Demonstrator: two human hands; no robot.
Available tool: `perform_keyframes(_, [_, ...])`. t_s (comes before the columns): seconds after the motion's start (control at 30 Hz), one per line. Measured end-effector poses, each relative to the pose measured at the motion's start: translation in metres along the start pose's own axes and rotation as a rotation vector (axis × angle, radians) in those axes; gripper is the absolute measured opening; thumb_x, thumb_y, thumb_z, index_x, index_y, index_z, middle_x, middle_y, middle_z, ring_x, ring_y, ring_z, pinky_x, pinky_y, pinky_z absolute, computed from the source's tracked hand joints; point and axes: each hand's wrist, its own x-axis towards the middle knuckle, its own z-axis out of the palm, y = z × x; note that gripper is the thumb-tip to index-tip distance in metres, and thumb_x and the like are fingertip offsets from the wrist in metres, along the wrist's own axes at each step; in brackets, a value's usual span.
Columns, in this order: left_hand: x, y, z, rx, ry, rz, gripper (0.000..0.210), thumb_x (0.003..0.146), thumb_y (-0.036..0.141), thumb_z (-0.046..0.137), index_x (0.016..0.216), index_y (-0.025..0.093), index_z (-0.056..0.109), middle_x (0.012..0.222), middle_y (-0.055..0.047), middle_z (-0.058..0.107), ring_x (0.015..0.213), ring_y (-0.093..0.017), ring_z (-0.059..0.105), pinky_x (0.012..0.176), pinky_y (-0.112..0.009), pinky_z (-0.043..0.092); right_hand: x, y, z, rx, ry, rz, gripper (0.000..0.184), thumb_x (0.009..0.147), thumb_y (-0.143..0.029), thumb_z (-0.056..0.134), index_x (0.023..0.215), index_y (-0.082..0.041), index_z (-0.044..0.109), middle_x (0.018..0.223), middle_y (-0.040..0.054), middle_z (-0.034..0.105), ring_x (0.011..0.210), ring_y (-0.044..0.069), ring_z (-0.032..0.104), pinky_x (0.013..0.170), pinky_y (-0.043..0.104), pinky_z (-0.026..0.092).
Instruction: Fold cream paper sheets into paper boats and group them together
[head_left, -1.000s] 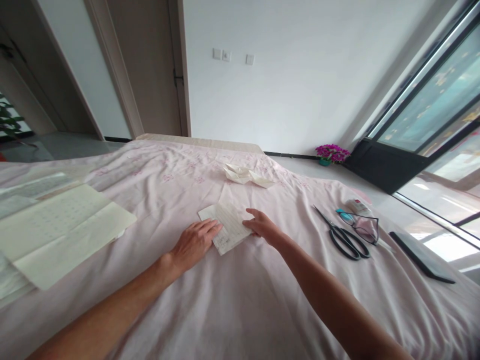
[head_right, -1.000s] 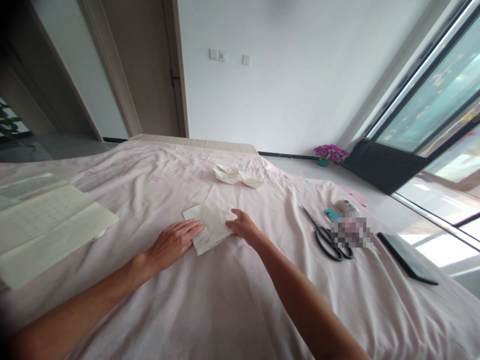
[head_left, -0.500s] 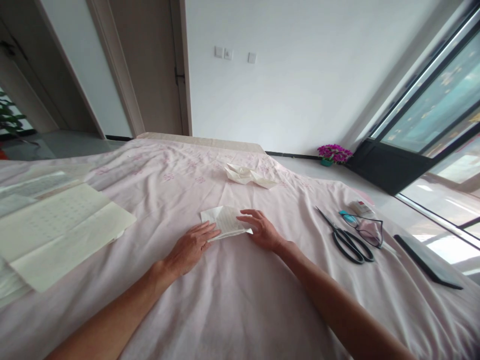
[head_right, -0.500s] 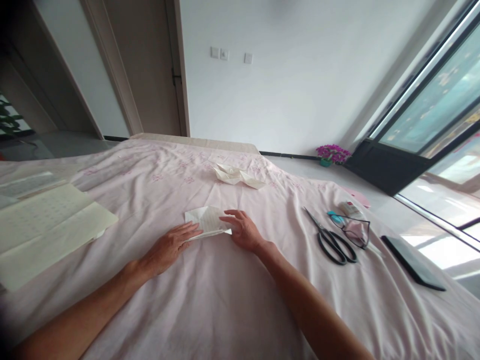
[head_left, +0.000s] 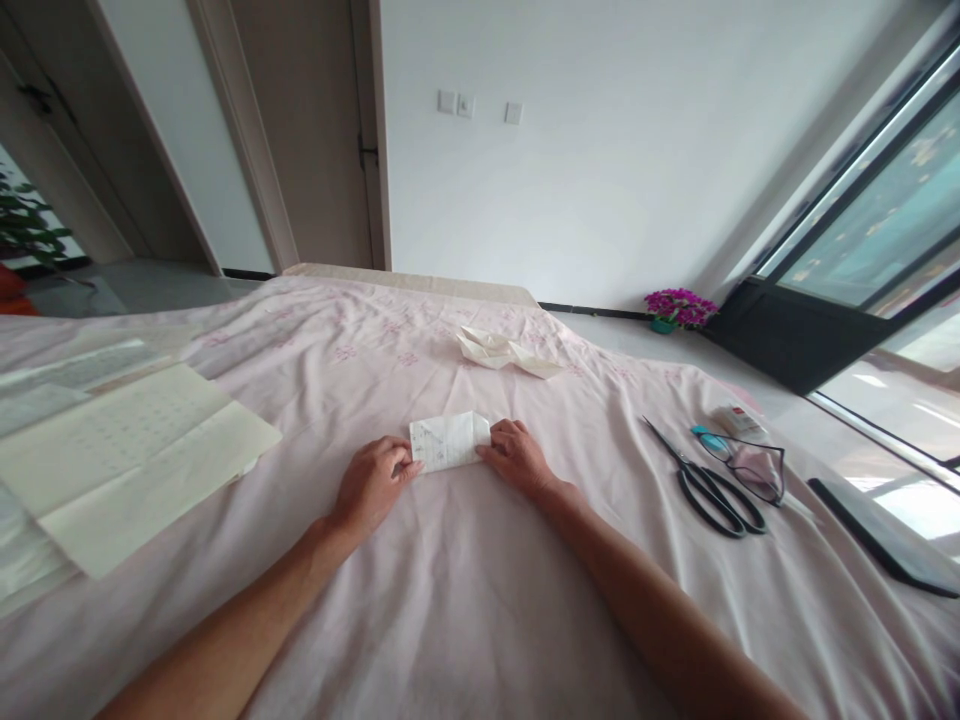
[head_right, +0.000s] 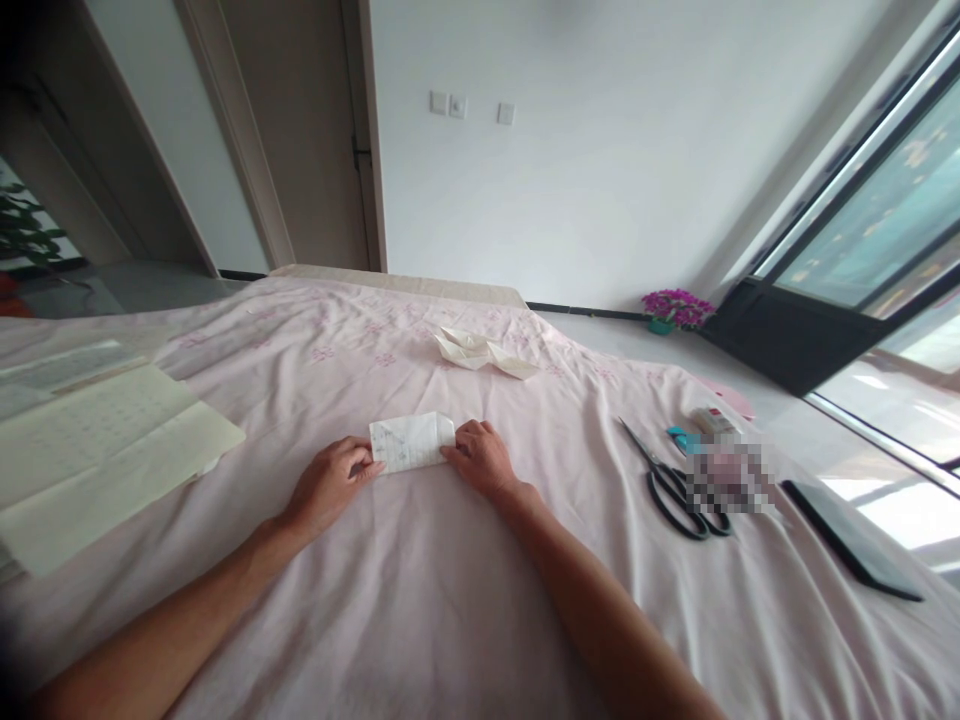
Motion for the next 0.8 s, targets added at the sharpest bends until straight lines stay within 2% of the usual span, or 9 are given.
perform_keyframes(0.17, [0.001, 0.009, -0.001, 0.201, 0.006, -0.039, 0.022, 0.087, 0.034, 0.053, 0.076, 0.020, 0.065, 0.091, -0.005, 0.064, 0.088, -0.019, 0.060, 0.084, -0.034, 0.044, 0.002, -0.012, 0.000, -0.108, -0.021, 0.099, 0.030, 0.092, -0.038, 0.051, 0.073, -0.018, 0.062, 0.093, 0.0031, 0.060, 0.088, 0.015, 0.051, 0.080, 0.027, 0.035])
perform_keyframes(0.33, [0.004, 0.016, 0.002, 0.335, 0.015, -0.061, 0.021, 0.087, 0.031, 0.053, 0.073, 0.019, 0.064, 0.089, -0.006, 0.061, 0.087, -0.020, 0.057, 0.083, -0.036, 0.043, 0.003, -0.020, 0.004, -0.194, 0.022, 0.149, 0.028, 0.091, -0.037, 0.051, 0.073, -0.019, 0.062, 0.093, 0.0045, 0.059, 0.087, 0.017, 0.049, 0.076, 0.028, 0.034])
perform_keyframes(0.67, [0.004, 0.014, 0.009, 0.314, 0.034, -0.079, 0.008, 0.084, 0.024, 0.057, 0.079, 0.018, 0.056, 0.088, -0.007, 0.055, 0.086, -0.022, 0.054, 0.082, -0.038, 0.047, 0.002, -0.023, 0.011, -0.259, 0.069, 0.156, 0.019, 0.087, -0.032, 0.054, 0.073, -0.020, 0.059, 0.092, 0.0052, 0.058, 0.087, 0.019, 0.047, 0.073, 0.030, 0.032])
perform_keyframes(0.73, [0.003, 0.013, 0.013, 0.285, 0.077, -0.057, 0.007, 0.083, 0.022, 0.056, 0.089, 0.017, 0.055, 0.098, -0.009, 0.056, 0.096, -0.024, 0.055, 0.086, -0.040, 0.047, 0.002, -0.024, 0.012, -0.270, 0.075, 0.164, 0.018, 0.086, -0.032, 0.055, 0.074, -0.020, 0.059, 0.091, 0.0055, 0.058, 0.088, 0.020, 0.047, 0.073, 0.030, 0.032])
perform_keyframes(0.8, [0.003, 0.011, 0.018, 0.272, 0.105, 0.023, 0.021, 0.086, 0.016, 0.050, 0.106, 0.016, 0.054, 0.118, -0.012, 0.054, 0.115, -0.026, 0.050, 0.096, -0.042, 0.044, 0.002, -0.024, 0.013, -0.281, 0.074, 0.178, 0.015, 0.085, -0.032, 0.056, 0.075, -0.020, 0.059, 0.091, 0.0060, 0.058, 0.088, 0.021, 0.047, 0.073, 0.031, 0.033])
